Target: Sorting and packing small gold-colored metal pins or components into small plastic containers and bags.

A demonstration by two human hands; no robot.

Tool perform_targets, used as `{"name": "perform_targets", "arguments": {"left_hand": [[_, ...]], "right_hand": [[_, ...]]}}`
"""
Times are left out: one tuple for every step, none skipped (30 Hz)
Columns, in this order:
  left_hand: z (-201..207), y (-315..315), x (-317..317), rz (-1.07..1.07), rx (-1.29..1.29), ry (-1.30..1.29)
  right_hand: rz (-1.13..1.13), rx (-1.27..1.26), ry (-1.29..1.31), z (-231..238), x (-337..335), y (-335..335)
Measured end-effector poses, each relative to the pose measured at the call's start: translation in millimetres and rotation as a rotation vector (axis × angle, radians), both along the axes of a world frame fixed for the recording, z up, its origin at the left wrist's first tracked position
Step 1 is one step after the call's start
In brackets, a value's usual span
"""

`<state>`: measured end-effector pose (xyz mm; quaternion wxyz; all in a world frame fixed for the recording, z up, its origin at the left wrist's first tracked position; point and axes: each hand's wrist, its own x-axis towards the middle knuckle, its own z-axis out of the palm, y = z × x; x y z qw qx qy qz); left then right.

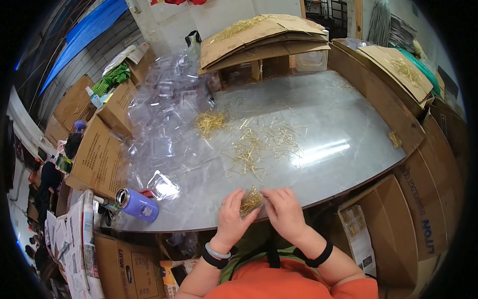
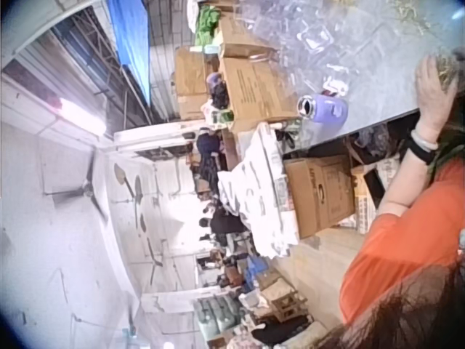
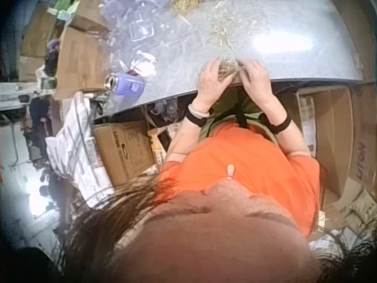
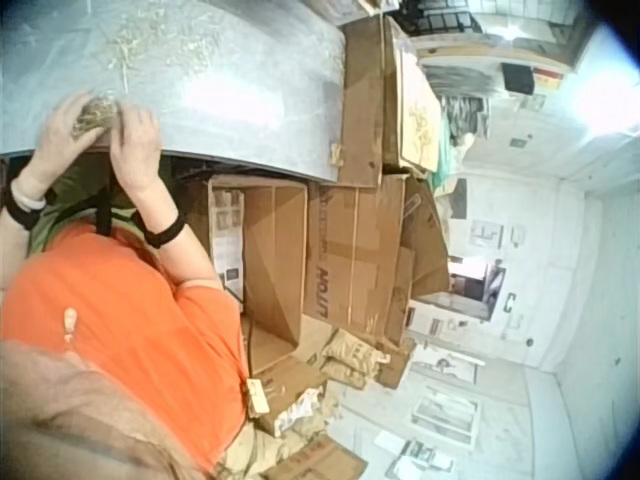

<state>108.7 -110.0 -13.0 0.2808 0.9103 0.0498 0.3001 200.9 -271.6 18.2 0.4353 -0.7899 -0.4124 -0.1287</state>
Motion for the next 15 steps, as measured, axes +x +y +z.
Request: {"name": "perform_targets", "arguments": {"left_hand": [[1.0,-0.1,0.1,-0.001,-0.004,0.001],[1.8,-0.1,0.1,-0.002,-0.008,0.003],[2.8,0.2,-0.1,-0.012,-0.019,0.008],[4.2,0.9,0.1,-0.024,-0.028,0.014],[5.5,1.6,0.2,-0.037,-0.037,0.02],[6.3,2.3,0.1,-0.051,-0.032,0.016],[5.9,3.6,-0.7,-0.062,-0.027,0.01],[6.0,4.4,-1.0,-0.072,-0.023,0.005],[6.5,4.8,-1.0,-0.072,-0.023,0.008],[6.1,4.9,-1.3,-0.072,-0.025,0.012],[5.8,5.1,-1.5,-0.072,-0.027,0.016],[5.7,5.5,-1.5,-0.07,-0.018,0.012],[5.4,4.8,-1.3,-0.069,-0.012,0.01],[4.7,4.5,-1.2,-0.068,-0.006,0.008],[3.8,4.7,-1.3,-0.069,-0.01,0.011]], "right_hand": [[-0.037,-0.025,-0.003,0.6,5.0,-2.5],[-0.037,-0.028,0.03,0.7,9.5,-3.2],[-0.037,-0.03,0.064,-0.3,14.3,-3.0],[-0.038,-0.031,0.098,-2.5,19.9,-2.9],[0.048,-0.03,0.117,-9.6,29.1,-3.3],[0.065,-0.03,0.184,-12.0,30.6,-3.6],[0.086,-0.032,0.249,-12.8,31.4,-2.7],[0.107,-0.034,0.315,-13.0,32.0,-2.0],[0.095,-0.001,0.357,-13.0,31.3,-1.4],[0.083,0.031,0.402,-14.0,29.1,-1.0],[0.071,0.062,0.446,-14.2,27.5,0.0],[0.042,0.093,0.484,-12.4,25.9,1.4],[0.011,0.121,0.525,-9.9,23.3,2.0],[-0.021,0.149,0.565,-8.8,21.2,3.7],[-0.014,0.135,0.463,-10.2,18.9,6.5]]}}
